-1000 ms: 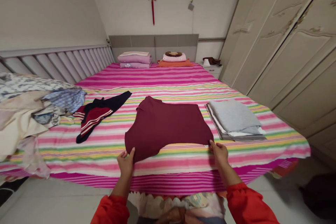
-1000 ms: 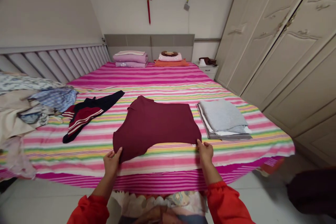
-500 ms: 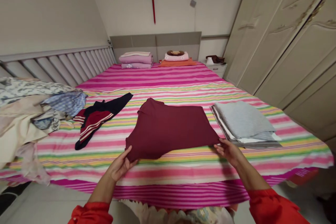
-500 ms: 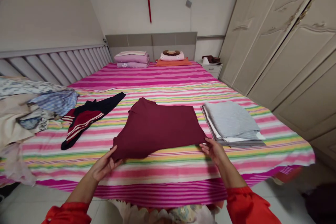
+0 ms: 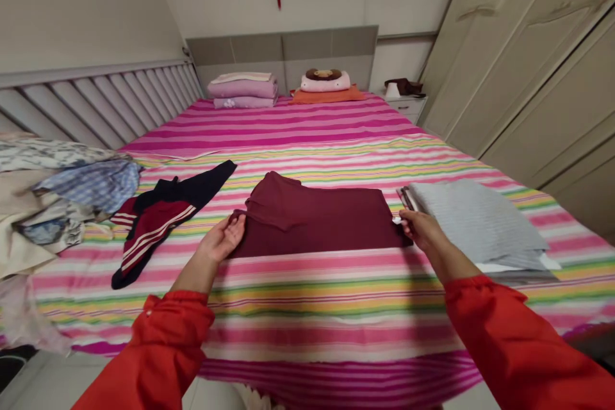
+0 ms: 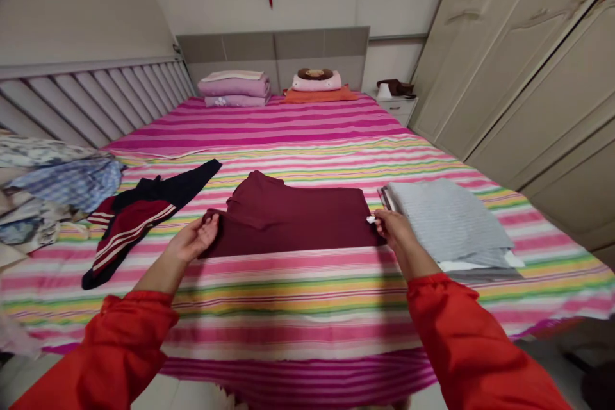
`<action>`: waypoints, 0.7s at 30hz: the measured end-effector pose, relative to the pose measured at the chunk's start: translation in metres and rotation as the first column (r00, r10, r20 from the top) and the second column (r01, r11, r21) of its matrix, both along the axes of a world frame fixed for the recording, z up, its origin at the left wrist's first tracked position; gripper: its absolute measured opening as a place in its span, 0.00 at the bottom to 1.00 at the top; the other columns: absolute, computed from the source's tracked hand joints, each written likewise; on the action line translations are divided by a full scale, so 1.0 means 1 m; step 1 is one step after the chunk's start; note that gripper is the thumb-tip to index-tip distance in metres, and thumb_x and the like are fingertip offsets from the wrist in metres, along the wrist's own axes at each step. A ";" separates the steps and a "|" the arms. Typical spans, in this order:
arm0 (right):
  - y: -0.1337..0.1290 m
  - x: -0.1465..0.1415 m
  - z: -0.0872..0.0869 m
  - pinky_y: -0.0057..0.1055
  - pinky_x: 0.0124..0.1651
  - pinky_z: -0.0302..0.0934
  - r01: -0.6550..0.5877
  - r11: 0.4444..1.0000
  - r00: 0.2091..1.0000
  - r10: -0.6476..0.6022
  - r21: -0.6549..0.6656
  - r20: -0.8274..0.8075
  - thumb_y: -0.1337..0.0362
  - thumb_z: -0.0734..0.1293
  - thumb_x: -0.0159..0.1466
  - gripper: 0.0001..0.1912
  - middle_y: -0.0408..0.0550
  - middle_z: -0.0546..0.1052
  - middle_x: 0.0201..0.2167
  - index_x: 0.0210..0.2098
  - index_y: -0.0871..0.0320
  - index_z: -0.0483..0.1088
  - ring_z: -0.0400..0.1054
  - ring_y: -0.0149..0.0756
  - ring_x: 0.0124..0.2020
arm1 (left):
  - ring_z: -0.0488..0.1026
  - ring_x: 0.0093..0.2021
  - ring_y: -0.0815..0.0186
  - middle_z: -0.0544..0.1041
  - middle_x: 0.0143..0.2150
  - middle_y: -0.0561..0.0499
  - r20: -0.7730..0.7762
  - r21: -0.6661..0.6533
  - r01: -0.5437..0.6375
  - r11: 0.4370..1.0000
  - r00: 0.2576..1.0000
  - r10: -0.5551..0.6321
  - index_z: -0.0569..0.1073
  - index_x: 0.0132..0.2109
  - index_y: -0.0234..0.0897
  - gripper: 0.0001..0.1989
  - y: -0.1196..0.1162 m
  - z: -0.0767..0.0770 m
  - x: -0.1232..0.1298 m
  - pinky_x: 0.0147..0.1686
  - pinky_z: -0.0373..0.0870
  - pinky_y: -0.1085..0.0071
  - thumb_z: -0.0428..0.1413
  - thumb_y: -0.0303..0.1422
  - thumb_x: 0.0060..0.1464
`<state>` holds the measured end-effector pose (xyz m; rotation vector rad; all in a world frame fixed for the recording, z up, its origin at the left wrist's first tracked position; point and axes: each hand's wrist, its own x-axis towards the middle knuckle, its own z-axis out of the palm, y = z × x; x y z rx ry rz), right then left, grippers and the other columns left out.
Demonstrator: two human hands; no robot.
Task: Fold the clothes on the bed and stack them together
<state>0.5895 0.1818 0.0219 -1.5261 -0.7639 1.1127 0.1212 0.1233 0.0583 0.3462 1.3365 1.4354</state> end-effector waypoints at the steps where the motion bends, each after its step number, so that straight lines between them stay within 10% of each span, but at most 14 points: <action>1: 0.006 -0.004 0.000 0.20 0.17 0.52 -0.008 1.000 1.000 0.007 0.010 0.020 0.68 0.66 0.58 0.04 0.39 0.68 0.14 0.32 0.62 0.67 0.58 0.25 0.14 | 0.80 0.37 0.66 0.80 0.35 0.44 -0.038 0.014 0.008 1.000 0.999 -0.008 0.72 0.37 0.32 0.09 0.008 -0.003 0.003 0.38 0.78 0.69 0.47 0.27 0.61; 6: -0.009 -0.029 -0.017 0.31 0.35 0.66 -0.041 0.985 0.978 0.006 0.166 0.208 0.65 0.66 0.58 0.15 0.47 0.78 0.32 0.45 0.59 0.67 0.71 0.34 0.30 | 0.74 0.53 0.58 0.80 0.44 0.46 -0.309 0.085 0.038 0.996 0.951 -0.010 0.75 0.37 0.35 0.06 0.003 -0.027 0.018 0.58 0.66 0.58 0.58 0.31 0.51; 8: -0.029 -0.034 -0.033 0.38 0.46 0.66 -0.247 0.927 0.891 0.102 0.283 0.443 0.67 0.66 0.56 0.18 0.51 0.79 0.42 0.47 0.57 0.70 0.72 0.40 0.42 | 0.69 0.59 0.56 0.79 0.50 0.48 -0.576 0.116 0.218 0.969 0.809 -0.113 0.78 0.42 0.38 0.15 -0.017 -0.042 0.018 0.64 0.56 0.56 0.60 0.27 0.43; 12: -0.054 -0.030 -0.060 0.47 0.58 0.57 -0.709 0.698 0.223 0.080 0.105 0.972 0.72 0.59 0.58 0.26 0.54 0.74 0.57 0.55 0.57 0.70 0.63 0.47 0.60 | 0.59 0.67 0.55 0.69 0.64 0.48 -0.968 -0.249 0.533 0.809 -0.124 -0.217 0.71 0.58 0.44 0.34 -0.049 -0.070 0.008 0.67 0.46 0.49 0.51 0.19 0.42; 14: -0.050 -0.027 -0.064 0.49 0.59 0.55 -0.684 0.729 0.006 0.050 -0.033 0.999 0.73 0.57 0.61 0.27 0.54 0.73 0.58 0.58 0.57 0.68 0.61 0.47 0.62 | 0.58 0.67 0.56 0.66 0.66 0.47 -0.896 -0.385 0.430 0.817 -0.386 -0.219 0.68 0.62 0.43 0.36 -0.050 -0.076 0.003 0.65 0.49 0.48 0.46 0.18 0.46; 21: -0.024 -0.037 -0.042 0.43 0.55 0.61 -0.546 0.778 -0.251 0.203 -0.312 0.946 0.77 0.55 0.61 0.29 0.56 0.70 0.60 0.60 0.58 0.67 0.67 0.47 0.57 | 0.64 0.64 0.57 0.67 0.64 0.41 -0.785 -0.495 0.288 0.820 -0.553 -0.280 0.68 0.62 0.33 0.31 -0.026 -0.063 0.001 0.62 0.59 0.52 0.40 0.17 0.53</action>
